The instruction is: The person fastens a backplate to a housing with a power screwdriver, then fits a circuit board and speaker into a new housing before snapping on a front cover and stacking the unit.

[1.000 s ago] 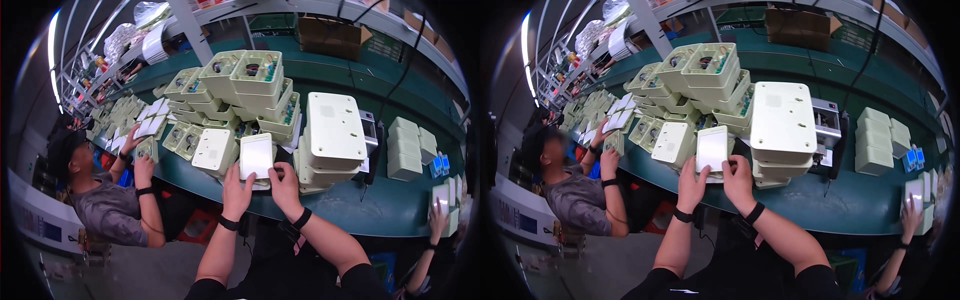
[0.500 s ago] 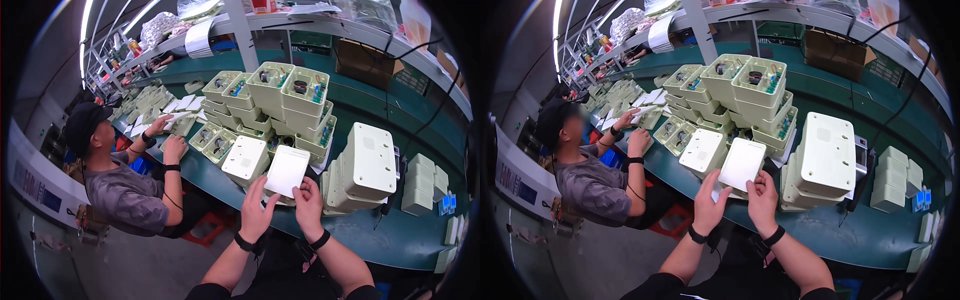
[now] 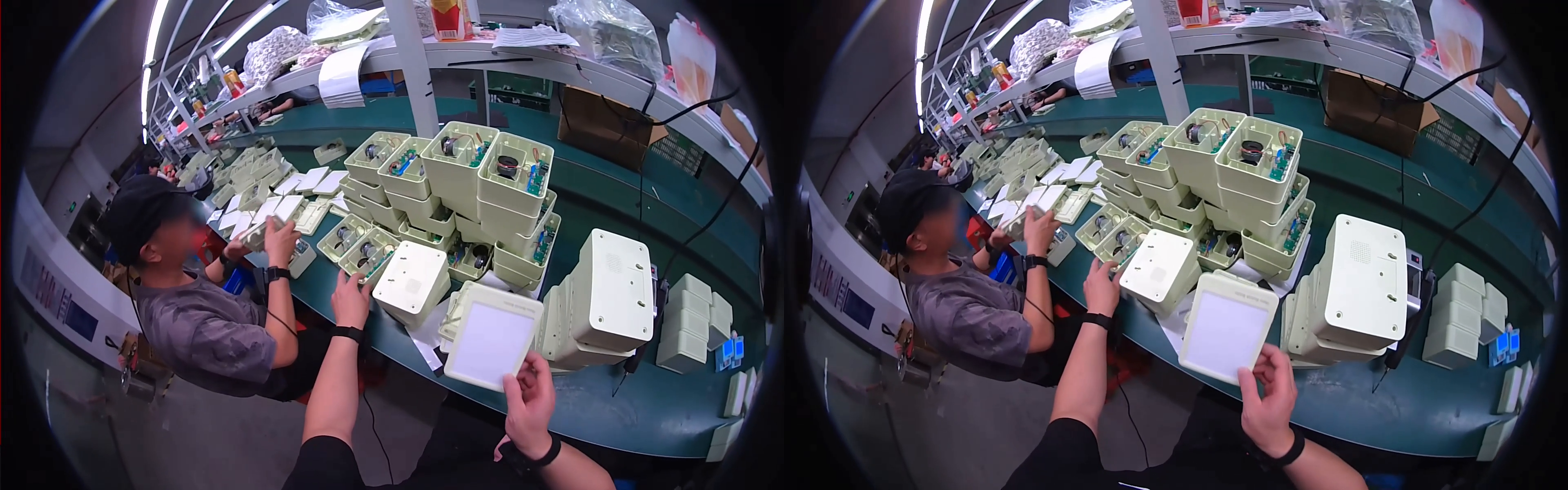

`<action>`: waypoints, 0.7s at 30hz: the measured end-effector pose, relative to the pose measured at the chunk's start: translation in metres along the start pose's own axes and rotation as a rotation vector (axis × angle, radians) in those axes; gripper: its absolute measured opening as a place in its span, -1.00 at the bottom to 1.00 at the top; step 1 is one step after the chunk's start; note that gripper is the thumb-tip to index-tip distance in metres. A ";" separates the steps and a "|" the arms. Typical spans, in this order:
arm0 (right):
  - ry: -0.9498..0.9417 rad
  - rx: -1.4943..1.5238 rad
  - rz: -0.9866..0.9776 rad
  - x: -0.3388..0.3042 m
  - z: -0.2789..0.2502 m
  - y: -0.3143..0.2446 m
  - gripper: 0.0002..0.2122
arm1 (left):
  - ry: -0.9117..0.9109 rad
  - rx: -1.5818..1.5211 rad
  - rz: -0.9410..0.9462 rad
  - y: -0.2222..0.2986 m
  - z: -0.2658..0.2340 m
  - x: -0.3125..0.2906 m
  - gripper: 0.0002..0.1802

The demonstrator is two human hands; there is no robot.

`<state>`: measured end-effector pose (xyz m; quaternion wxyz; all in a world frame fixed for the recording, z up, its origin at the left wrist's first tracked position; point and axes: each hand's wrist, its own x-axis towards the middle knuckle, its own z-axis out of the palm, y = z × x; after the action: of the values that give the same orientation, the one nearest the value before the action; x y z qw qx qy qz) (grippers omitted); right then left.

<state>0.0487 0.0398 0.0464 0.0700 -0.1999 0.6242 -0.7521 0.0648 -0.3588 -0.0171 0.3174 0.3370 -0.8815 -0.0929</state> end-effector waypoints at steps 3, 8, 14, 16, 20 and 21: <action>0.003 -0.041 0.006 -0.021 -0.015 -0.003 -0.61 | -0.081 -0.030 -0.049 -0.006 -0.004 0.007 -0.74; 0.003 -0.084 0.060 -0.044 -0.034 -0.015 -0.62 | 0.012 -0.113 -0.025 -0.007 -0.010 0.006 -0.82; -0.022 -0.001 0.125 -0.062 -0.048 -0.030 -0.67 | 0.258 -0.089 0.086 -0.022 -0.028 -0.010 -0.81; -0.020 -0.017 0.094 -0.068 -0.054 -0.029 -0.66 | 0.283 -0.094 0.110 -0.019 -0.043 -0.009 -0.80; -0.057 -0.166 -0.069 -0.078 -0.079 -0.038 -0.63 | 0.374 -0.218 0.087 0.007 -0.093 -0.031 -0.80; -0.104 -0.275 -0.174 -0.079 -0.090 -0.043 -0.62 | 0.383 -0.285 0.094 0.014 -0.109 -0.046 -0.81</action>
<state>0.0913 0.1590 0.0580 0.0089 -0.2996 0.6972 -0.6512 0.1510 -0.3126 0.0503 0.5271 0.2589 -0.7979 -0.1358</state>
